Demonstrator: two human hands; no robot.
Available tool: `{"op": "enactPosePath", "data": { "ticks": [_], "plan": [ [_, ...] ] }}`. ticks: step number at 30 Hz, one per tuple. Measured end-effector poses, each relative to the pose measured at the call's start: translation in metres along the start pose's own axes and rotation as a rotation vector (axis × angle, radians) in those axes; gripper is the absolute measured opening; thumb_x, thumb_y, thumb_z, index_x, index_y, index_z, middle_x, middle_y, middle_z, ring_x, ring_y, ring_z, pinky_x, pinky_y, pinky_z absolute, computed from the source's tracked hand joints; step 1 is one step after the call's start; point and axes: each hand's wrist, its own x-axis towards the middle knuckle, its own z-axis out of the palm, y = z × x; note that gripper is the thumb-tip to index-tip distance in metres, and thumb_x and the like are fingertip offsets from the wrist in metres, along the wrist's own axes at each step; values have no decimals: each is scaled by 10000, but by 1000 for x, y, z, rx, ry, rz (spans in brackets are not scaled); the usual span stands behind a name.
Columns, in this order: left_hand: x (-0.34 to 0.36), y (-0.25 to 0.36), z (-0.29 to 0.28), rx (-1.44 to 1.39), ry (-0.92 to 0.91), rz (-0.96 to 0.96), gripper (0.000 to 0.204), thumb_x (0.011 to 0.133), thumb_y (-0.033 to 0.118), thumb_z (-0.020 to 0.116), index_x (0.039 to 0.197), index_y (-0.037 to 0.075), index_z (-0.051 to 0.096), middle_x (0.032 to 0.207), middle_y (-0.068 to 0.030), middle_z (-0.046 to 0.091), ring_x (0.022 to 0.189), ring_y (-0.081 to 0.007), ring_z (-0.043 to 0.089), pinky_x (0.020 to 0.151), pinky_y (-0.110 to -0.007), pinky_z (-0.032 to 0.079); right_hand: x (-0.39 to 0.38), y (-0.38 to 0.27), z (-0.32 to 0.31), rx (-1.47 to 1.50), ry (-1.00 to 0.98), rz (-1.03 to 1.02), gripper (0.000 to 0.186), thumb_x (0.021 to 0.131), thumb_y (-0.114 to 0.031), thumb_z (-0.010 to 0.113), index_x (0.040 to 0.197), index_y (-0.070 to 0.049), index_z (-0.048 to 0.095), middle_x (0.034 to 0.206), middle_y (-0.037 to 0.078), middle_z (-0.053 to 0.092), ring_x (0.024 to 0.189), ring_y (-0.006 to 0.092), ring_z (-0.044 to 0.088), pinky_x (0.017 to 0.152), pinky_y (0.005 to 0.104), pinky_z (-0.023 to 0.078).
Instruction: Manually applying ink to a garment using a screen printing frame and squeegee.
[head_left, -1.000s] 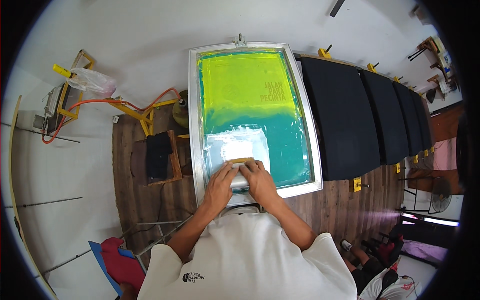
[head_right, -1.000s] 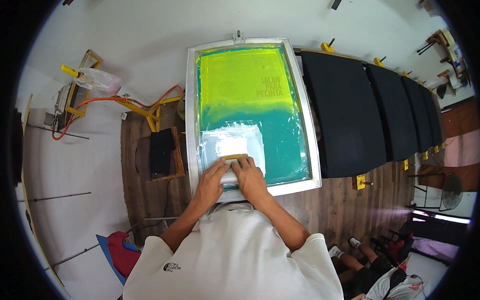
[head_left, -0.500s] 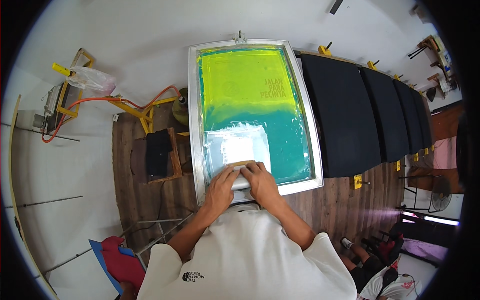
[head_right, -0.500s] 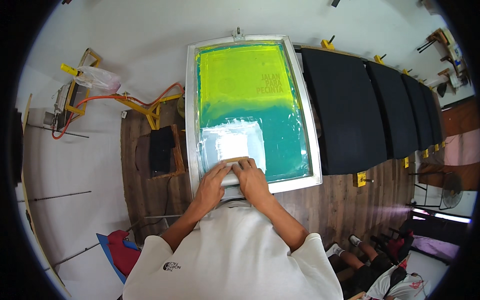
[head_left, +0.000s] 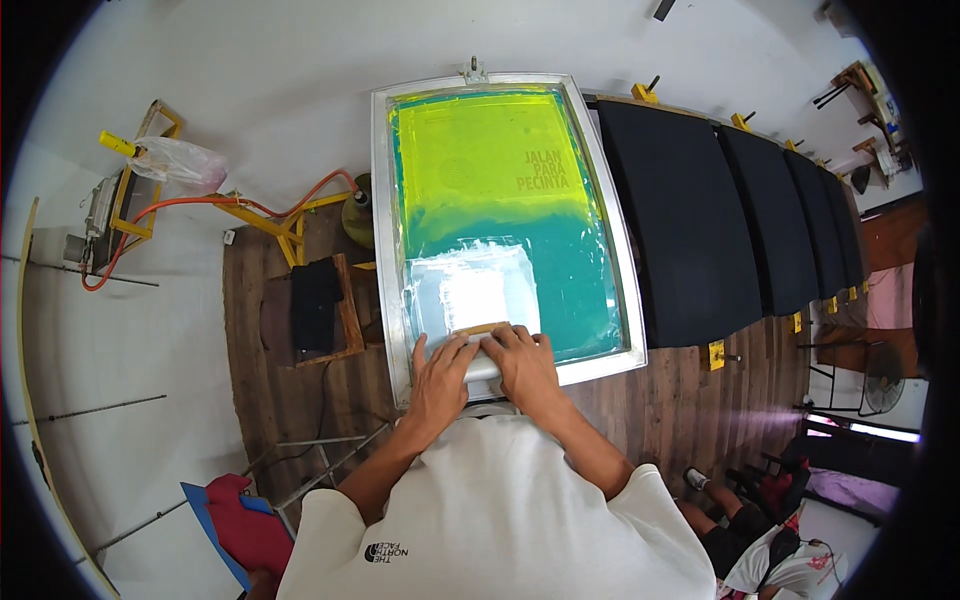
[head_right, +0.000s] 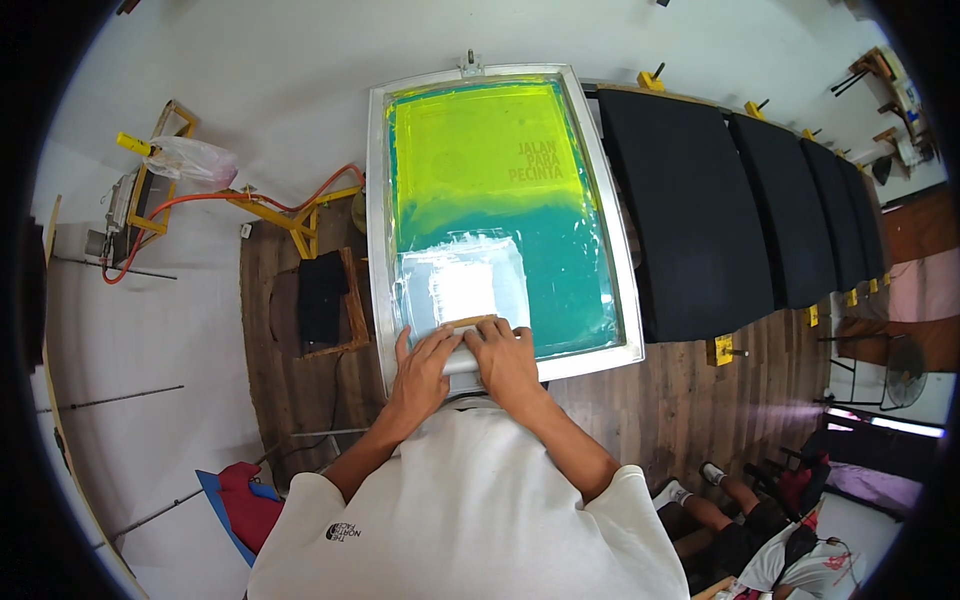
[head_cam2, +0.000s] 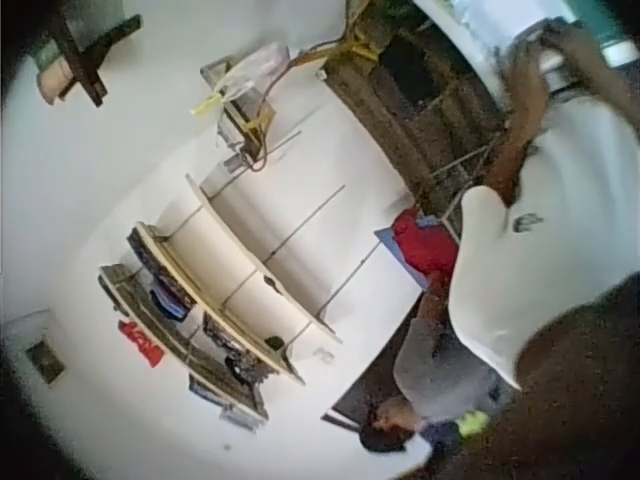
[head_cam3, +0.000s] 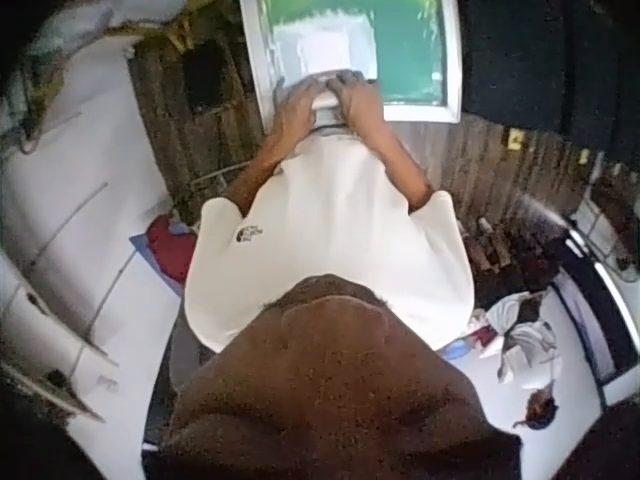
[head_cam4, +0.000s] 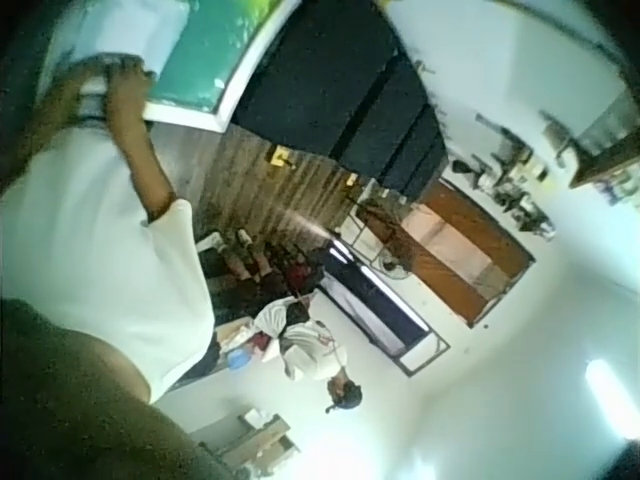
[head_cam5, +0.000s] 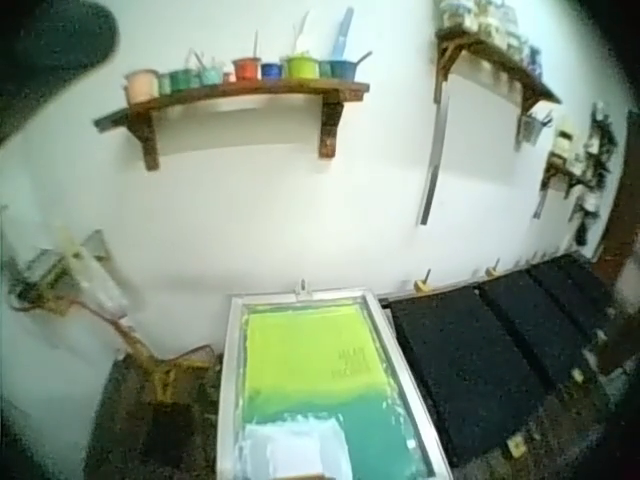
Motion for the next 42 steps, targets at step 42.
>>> {"op": "enactPosePath", "data": {
  "ticks": [42],
  "plan": [
    [41,-9,-26,-66,14,37,513,744,-110,563,1200,103,668,1058,-134,708,1046,-276,647,894,-422,354,39,5,-32,-36,-104,16,524,648,11,699,1136,-178,686,1062,50,676,1051,265,616,871,511,413]
  ]
}}
